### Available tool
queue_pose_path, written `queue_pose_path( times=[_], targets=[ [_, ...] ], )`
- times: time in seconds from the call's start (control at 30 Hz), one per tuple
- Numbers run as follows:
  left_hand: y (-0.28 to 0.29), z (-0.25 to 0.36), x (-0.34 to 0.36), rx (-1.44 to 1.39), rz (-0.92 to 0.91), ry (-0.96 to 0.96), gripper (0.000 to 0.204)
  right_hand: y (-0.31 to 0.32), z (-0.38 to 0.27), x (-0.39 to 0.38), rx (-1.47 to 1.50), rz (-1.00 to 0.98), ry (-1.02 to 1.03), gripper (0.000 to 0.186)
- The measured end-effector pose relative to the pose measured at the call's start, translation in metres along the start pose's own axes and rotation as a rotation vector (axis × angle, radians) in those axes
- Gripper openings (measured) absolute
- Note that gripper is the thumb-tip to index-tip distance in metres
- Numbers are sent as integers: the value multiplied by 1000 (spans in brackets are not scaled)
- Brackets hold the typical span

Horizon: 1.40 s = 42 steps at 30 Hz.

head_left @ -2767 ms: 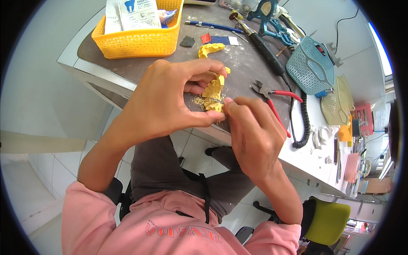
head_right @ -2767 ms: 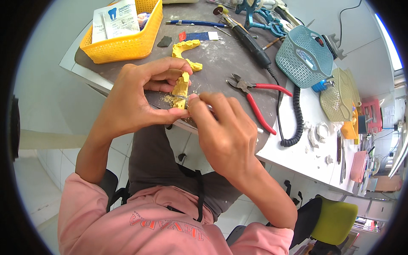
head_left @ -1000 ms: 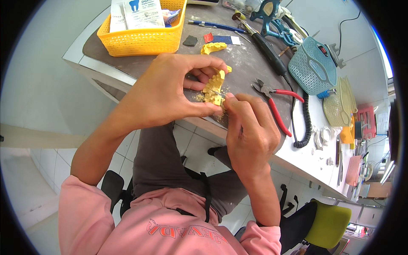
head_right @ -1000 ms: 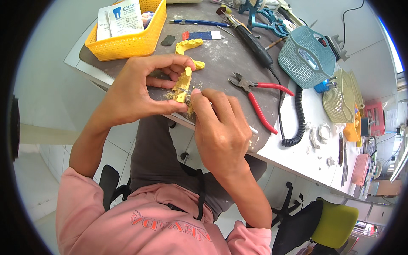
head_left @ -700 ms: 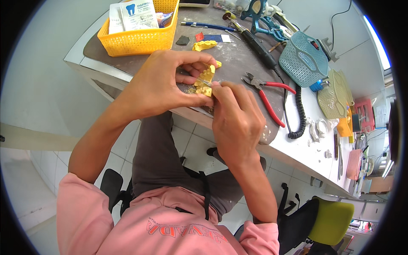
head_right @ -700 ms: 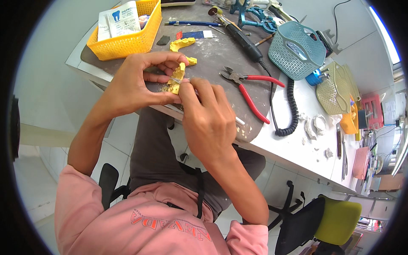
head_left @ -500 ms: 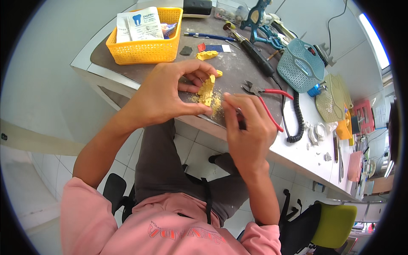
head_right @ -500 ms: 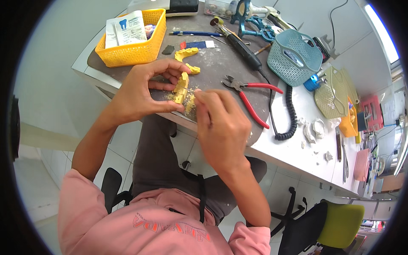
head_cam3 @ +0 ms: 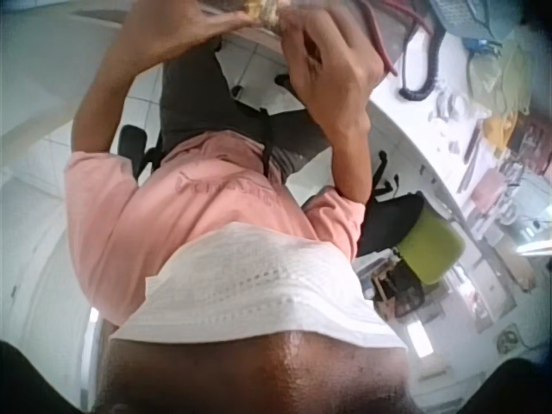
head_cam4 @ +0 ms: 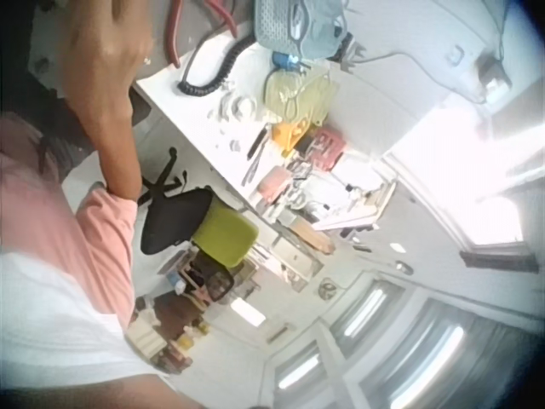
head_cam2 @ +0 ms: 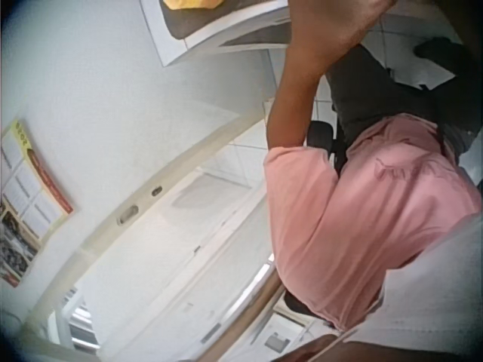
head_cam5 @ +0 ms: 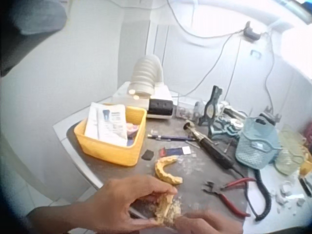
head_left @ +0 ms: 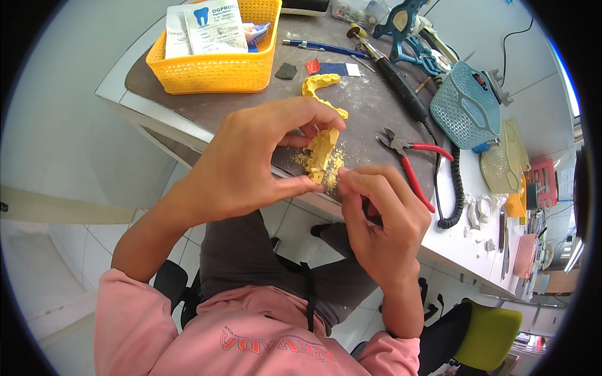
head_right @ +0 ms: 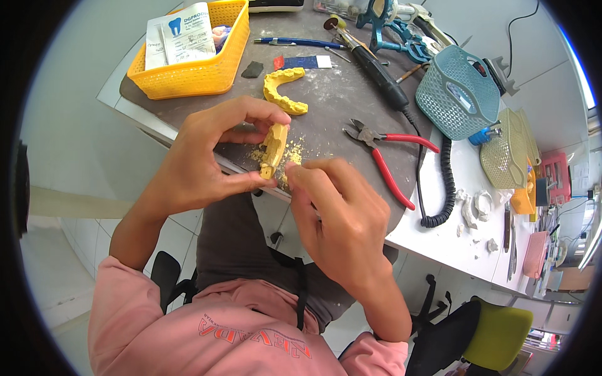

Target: The person scrapes away material from a yellow dental impression model using a small tool and then cleans the model with a brush.

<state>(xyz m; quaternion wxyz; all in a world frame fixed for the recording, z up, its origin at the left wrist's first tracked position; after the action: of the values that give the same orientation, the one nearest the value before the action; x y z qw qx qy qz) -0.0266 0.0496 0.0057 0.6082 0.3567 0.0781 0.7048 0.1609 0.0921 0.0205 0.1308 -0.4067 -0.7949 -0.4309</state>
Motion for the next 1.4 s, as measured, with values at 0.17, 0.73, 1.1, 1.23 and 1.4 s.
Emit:
queue_pose_path(
  times=[0.17,0.73,1.1,1.23,1.4],
  targets=[
    [-2,-1,0,20,-16,2,59,0,4,1,-53,-46,45,27],
    [2,-6,7,-39,-49,44,64,-10,8,2,-216,61,149,27],
    [4,-9,9,-117,-119,98,66,-16,7,1,-227,124,194,30],
    [5,-8,10,-123,-118,91,66,-17,7,2,-226,137,204,29],
    [5,-6,13,-122,-154,126,66,-16,6,2,-242,127,188,29]
  ],
)
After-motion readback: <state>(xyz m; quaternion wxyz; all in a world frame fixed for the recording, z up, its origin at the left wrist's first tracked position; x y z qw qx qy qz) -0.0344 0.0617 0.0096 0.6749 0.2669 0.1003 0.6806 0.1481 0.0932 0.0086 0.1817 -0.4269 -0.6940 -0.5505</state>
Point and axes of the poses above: each hand's wrist, its own x-axis towards the middle knuckle, its own y-axis out of the back of the hand, z = x × y, the point moved 4 cm from there along x, towards the middle knuckle, and after that the axes turned 11 degrees about x, right-handed, at the moved point
